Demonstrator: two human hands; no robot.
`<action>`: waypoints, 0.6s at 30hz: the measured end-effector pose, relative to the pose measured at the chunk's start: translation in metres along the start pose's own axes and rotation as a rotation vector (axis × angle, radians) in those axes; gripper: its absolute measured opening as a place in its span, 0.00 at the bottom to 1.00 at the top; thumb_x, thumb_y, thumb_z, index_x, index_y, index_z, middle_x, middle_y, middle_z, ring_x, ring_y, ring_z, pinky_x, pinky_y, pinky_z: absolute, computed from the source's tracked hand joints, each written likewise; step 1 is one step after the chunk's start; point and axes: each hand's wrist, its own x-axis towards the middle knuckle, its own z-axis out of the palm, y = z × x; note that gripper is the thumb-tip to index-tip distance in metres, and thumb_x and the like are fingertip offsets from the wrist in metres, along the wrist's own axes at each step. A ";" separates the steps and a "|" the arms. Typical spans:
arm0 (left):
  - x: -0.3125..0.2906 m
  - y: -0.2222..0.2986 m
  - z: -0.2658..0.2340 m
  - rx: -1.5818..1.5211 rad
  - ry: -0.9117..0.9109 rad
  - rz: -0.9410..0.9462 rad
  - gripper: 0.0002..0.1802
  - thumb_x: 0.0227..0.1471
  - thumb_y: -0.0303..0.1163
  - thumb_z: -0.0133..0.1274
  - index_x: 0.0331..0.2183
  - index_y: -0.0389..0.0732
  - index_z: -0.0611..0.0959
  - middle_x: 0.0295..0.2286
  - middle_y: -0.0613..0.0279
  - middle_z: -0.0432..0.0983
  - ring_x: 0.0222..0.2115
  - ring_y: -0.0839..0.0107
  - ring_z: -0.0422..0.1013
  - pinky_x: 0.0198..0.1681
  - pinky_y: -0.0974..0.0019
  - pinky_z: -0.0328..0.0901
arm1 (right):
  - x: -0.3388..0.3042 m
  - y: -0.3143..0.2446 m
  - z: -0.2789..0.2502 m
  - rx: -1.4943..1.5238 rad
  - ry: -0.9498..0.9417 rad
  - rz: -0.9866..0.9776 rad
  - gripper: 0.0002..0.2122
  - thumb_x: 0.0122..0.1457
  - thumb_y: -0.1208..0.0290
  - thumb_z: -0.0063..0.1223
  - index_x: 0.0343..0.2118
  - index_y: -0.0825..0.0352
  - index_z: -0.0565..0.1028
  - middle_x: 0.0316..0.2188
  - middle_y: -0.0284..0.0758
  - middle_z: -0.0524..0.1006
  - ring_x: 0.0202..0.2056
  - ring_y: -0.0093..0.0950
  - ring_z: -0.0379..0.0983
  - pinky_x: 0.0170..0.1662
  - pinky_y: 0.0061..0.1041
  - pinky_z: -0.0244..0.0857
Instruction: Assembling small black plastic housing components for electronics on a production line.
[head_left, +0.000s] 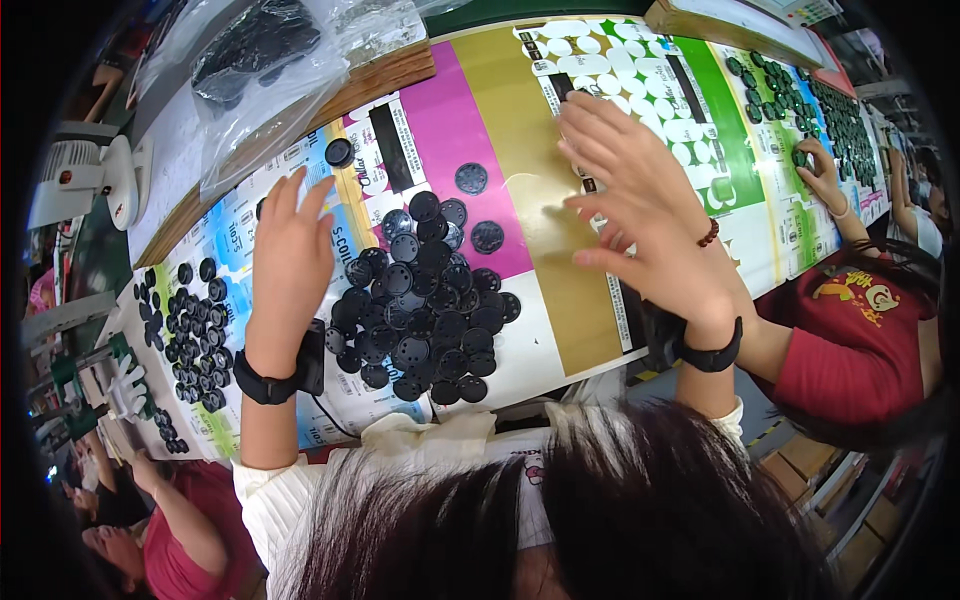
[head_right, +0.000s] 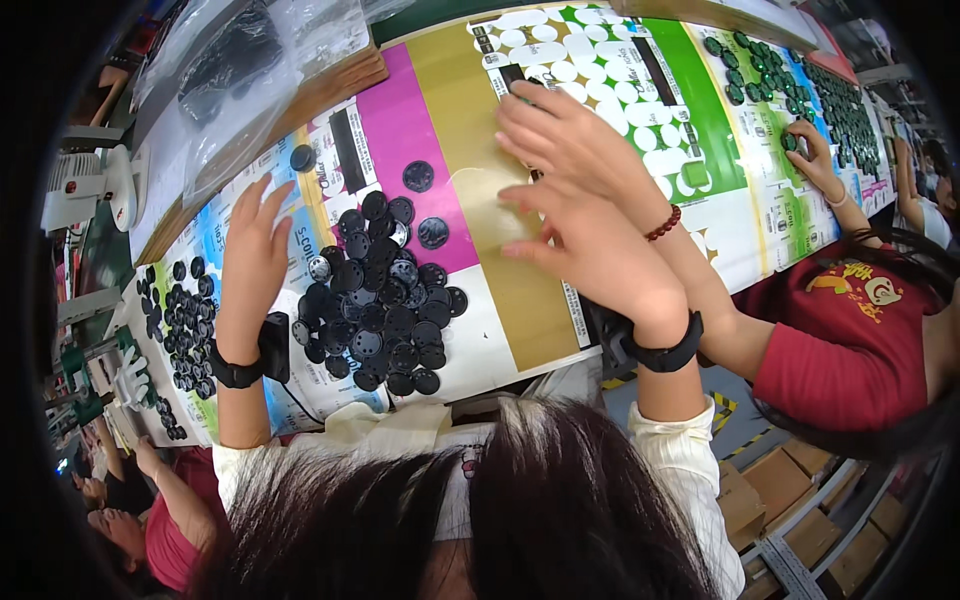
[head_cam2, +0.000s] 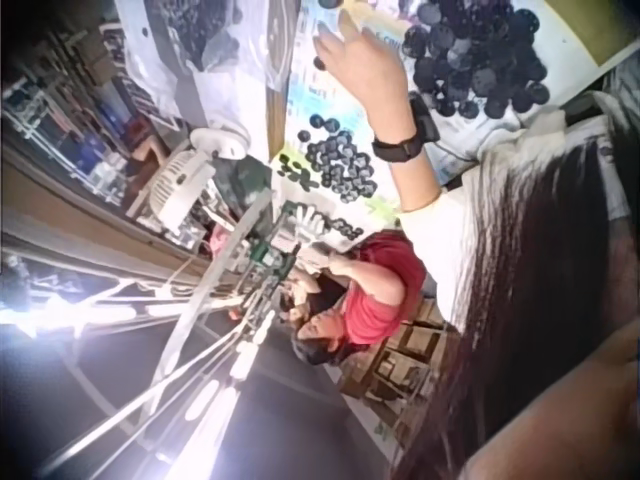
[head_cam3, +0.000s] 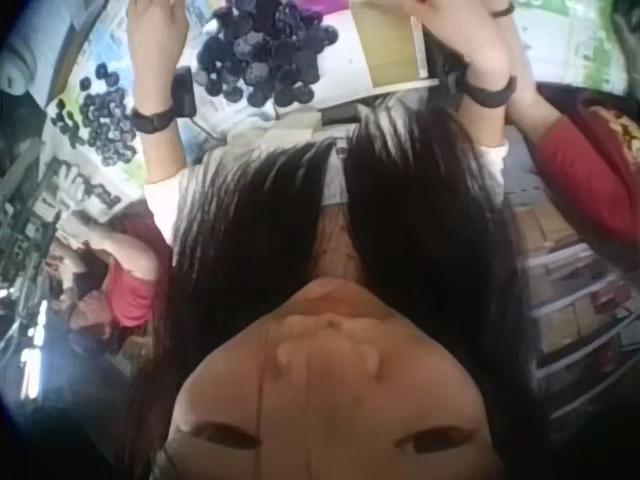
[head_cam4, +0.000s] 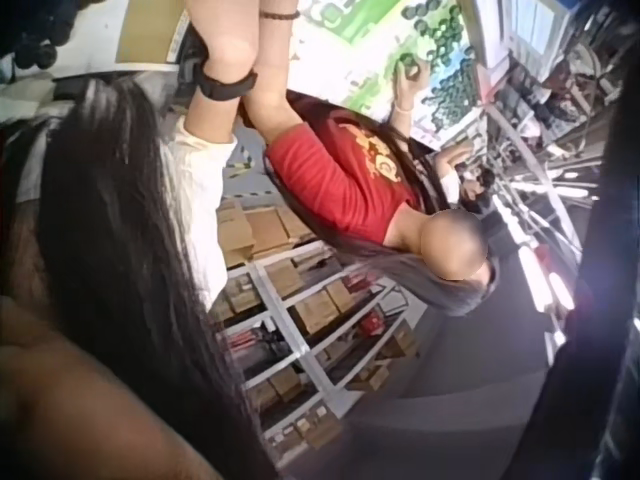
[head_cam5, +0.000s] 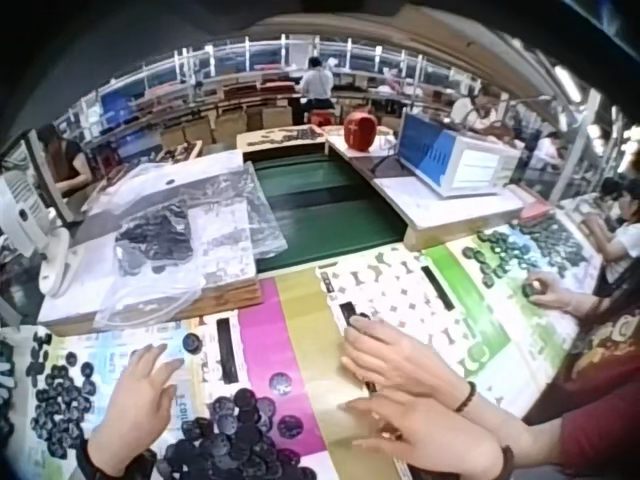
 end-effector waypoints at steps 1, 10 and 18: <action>0.002 0.008 -0.002 -0.005 0.007 0.000 0.18 0.44 0.22 0.45 0.42 0.39 0.71 0.44 0.48 0.61 0.45 0.52 0.58 0.48 0.59 0.54 | -0.004 0.002 0.002 0.020 -0.008 -0.036 0.17 0.47 0.68 0.52 0.41 0.67 0.68 0.32 0.39 0.69 0.26 0.29 0.68 0.31 0.23 0.62; 0.006 0.043 -0.011 -0.190 0.037 0.125 0.13 0.40 0.27 0.51 0.34 0.37 0.75 0.34 0.53 0.70 0.36 0.58 0.65 0.39 0.62 0.61 | -0.001 0.026 -0.007 -0.030 0.201 0.071 0.22 0.44 0.75 0.55 0.45 0.64 0.65 0.33 0.36 0.66 0.24 0.22 0.65 0.28 0.18 0.62; 0.005 0.045 -0.017 -0.243 0.011 0.061 0.14 0.41 0.29 0.51 0.35 0.37 0.75 0.33 0.53 0.71 0.35 0.58 0.67 0.38 0.63 0.61 | 0.066 0.053 -0.044 -0.300 0.259 0.270 0.34 0.36 0.70 0.62 0.49 0.59 0.58 0.39 0.43 0.62 0.30 0.31 0.68 0.24 0.25 0.68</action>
